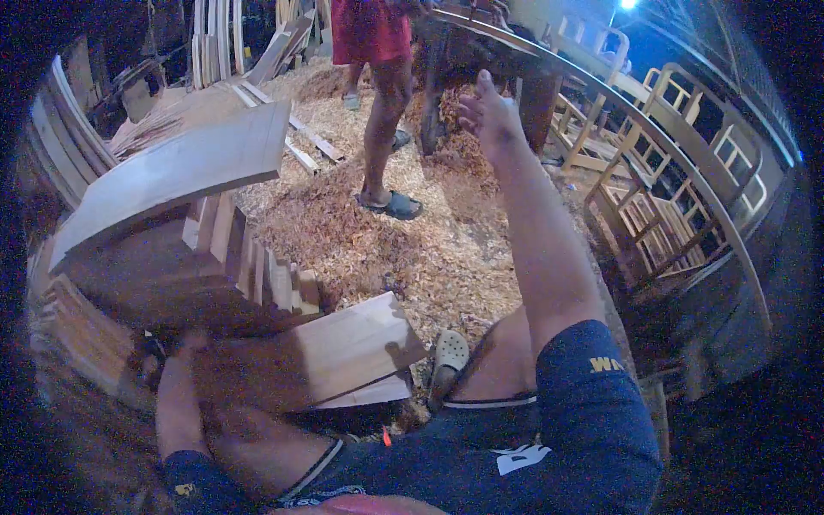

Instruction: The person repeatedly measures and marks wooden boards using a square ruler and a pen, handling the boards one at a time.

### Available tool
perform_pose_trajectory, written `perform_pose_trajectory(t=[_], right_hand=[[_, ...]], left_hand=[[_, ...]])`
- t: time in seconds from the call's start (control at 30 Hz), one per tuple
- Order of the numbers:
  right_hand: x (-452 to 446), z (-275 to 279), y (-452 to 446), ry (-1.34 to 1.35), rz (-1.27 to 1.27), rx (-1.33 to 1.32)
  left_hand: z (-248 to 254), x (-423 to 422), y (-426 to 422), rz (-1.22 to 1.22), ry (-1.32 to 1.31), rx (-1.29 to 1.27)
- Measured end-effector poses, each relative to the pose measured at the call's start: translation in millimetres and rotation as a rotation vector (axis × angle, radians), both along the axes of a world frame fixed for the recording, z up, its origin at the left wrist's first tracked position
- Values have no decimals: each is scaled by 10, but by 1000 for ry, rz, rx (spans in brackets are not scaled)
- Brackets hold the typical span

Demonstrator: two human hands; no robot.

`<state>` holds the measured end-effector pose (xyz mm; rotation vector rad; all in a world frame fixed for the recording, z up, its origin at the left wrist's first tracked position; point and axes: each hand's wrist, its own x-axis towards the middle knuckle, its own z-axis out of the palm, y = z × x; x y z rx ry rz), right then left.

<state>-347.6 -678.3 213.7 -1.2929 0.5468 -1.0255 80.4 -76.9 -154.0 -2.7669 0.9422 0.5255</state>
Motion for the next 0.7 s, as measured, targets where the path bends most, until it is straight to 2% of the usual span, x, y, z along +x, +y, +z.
perform_pose_trajectory(t=[0.07, 0.2, 0.3, 0.33, 0.53, 0.57, 0.63, 0.7], right_hand=[[128, 27, 36, 23, 30, -13], [308, 13, 143, 37, -5, 121], [423, -117, 114, 734, -546, -766], [466, -180, 216, 733, -740, -927], [389, 21, 199, 893, -854, -1133], [357, 115, 172, 1019, -817, -1120], [311, 121, -204, 1163, -821, -1301], [191, 227, -84, 1152, -655, -1365]], left_hand=[[-23, -22, -37, 38, -53, 48], [13, -24, -69, 96, -91, 92], [70, 6, -47, 121, -96, 104], [99, 19, -32, 130, -90, 102], [201, -40, 123, 156, -18, 90], [265, -73, 115, 155, 12, 77], [350, -205, 90, 161, 108, 30], [528, -402, -59, 165, 241, -56]])
